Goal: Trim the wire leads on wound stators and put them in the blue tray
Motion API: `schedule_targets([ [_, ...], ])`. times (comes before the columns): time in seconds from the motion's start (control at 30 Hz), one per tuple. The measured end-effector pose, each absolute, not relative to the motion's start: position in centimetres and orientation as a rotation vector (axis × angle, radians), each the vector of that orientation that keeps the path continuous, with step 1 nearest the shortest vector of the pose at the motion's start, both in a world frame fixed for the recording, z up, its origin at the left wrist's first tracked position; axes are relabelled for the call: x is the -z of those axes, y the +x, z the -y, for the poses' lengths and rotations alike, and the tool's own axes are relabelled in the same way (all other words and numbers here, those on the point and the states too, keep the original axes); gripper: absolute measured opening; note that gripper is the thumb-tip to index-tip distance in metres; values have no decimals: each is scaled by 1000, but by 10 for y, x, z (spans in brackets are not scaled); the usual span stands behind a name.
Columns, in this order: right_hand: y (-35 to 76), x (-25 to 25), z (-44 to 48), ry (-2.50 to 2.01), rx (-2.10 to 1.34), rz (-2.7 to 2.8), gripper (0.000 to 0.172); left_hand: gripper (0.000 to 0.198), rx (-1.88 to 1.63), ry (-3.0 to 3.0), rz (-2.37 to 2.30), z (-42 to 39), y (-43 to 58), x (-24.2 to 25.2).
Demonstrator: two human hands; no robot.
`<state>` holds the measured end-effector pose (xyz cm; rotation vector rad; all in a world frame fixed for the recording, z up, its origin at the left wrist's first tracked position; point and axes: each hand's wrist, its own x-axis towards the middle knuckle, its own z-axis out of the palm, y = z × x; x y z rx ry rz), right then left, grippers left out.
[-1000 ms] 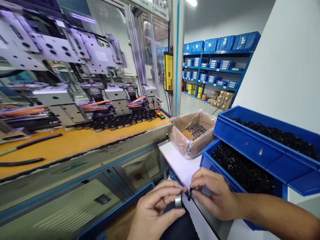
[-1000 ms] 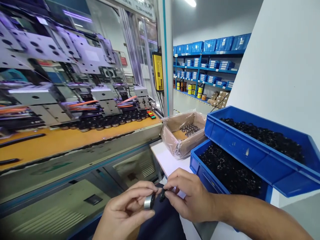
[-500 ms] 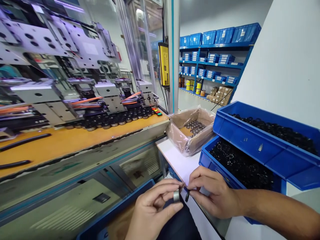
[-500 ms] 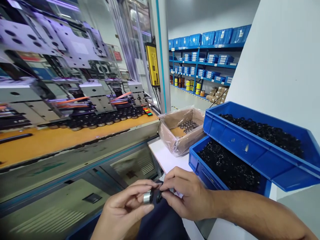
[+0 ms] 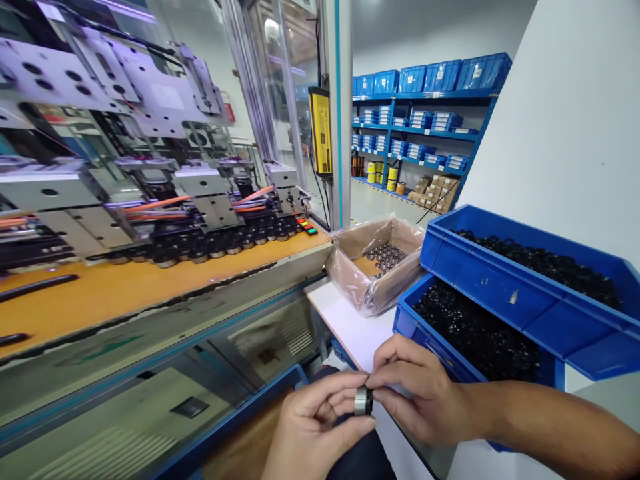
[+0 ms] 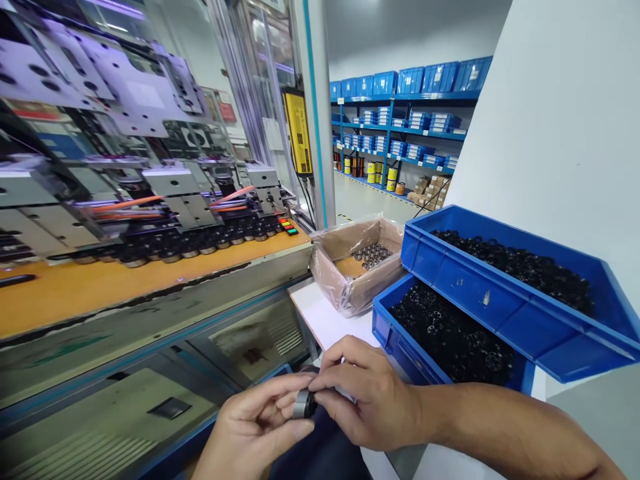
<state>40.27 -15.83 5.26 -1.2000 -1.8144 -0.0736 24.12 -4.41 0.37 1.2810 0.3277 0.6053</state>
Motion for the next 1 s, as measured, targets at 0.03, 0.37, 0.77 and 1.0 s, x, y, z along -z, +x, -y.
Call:
schedule_targets([
  [0.03, 403, -53, 159, -1188, 69, 1832, 25, 37, -612, 1274, -329, 45, 241, -4],
  [0.37, 404, -53, 153, -1096, 446, 1994, 30, 37, -596, 1205, -284, 45, 237, -1],
  [0.77, 405, -50, 153, -1077, 476, 1993, 27, 36, -608, 1164, -215, 45, 236, -2],
  [1.0, 406, -50, 154, -1084, 493, 2020, 30, 36, -606, 1206, -246, 45, 235, 3],
])
